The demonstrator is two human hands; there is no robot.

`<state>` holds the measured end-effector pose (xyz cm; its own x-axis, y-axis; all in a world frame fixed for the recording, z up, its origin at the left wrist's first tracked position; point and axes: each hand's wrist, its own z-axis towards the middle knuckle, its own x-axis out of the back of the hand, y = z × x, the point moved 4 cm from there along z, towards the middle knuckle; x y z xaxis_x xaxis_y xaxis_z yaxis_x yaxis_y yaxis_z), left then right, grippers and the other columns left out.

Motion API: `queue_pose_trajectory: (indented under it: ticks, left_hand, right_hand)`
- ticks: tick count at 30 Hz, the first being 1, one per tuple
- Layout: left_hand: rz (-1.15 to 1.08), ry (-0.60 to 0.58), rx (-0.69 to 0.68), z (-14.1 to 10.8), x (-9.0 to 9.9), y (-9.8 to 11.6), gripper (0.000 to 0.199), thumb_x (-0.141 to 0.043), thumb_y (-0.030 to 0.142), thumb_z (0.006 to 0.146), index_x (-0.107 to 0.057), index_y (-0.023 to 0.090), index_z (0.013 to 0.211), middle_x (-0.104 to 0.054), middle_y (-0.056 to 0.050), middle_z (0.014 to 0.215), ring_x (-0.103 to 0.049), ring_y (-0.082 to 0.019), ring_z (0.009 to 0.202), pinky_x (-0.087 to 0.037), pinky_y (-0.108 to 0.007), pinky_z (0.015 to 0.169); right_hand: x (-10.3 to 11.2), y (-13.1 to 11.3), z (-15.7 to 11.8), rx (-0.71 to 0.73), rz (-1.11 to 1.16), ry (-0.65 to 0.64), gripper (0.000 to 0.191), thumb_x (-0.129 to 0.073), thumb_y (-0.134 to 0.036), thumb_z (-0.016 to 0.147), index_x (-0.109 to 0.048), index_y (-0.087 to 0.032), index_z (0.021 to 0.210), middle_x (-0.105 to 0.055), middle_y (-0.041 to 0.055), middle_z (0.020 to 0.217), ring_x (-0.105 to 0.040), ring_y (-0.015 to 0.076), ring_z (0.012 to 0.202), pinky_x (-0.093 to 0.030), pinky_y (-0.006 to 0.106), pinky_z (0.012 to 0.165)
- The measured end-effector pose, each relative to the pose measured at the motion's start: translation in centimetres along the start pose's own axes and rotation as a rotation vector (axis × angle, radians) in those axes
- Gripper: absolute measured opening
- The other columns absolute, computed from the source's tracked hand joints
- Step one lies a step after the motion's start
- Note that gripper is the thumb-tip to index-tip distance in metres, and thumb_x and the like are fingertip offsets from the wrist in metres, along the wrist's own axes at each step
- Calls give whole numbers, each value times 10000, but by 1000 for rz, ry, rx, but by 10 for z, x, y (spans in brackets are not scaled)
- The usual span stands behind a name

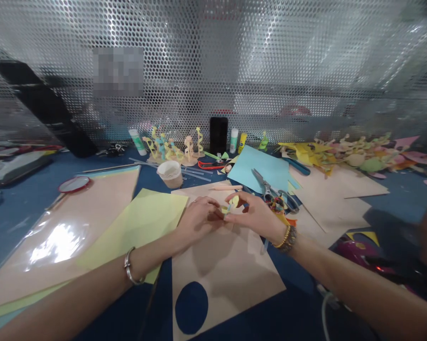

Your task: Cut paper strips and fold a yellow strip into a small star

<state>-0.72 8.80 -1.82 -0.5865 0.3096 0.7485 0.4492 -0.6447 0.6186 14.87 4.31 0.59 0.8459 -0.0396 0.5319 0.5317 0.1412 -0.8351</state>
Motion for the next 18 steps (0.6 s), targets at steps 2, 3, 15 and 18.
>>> queue_pose_trajectory:
  ticks: [2,3,15,18]
  left_hand:
    - [10,13,-2,-2,-2,2,46,-701,274,737,-739,248,739,-670,-48,993,-625,-235,934,-477,-348,814]
    - [15,28,1,-3,-2,3,40,-711,272,727,-737,242,723,-671,-51,988,-628,-235,920,-481,-350,805]
    - [223,560,138,97,177,16,234,-723,386,685,-734,196,822,-712,-2,966,-628,-223,952,-431,-314,893]
    - [231,526,313,120,196,-12,245,-736,388,667,-736,177,790,-727,-24,833,-645,-253,883,-457,-329,826]
  right_hand:
    - [13,-5,-11,-20,-10,34,346,-713,-272,669,-618,-205,994,-641,57,1002,-584,190,850,-470,294,668]
    - [20,-8,-18,-28,-12,54,352,-705,-287,687,-609,-214,1017,-632,64,1051,-586,197,880,-478,304,690]
    - [38,-18,-89,111,20,160,310,-659,-175,744,-578,-337,996,-613,-7,1010,-571,164,809,-518,302,712]
    - [36,-8,-88,62,32,137,282,-657,-181,748,-582,-312,986,-621,-3,969,-576,152,775,-519,298,711]
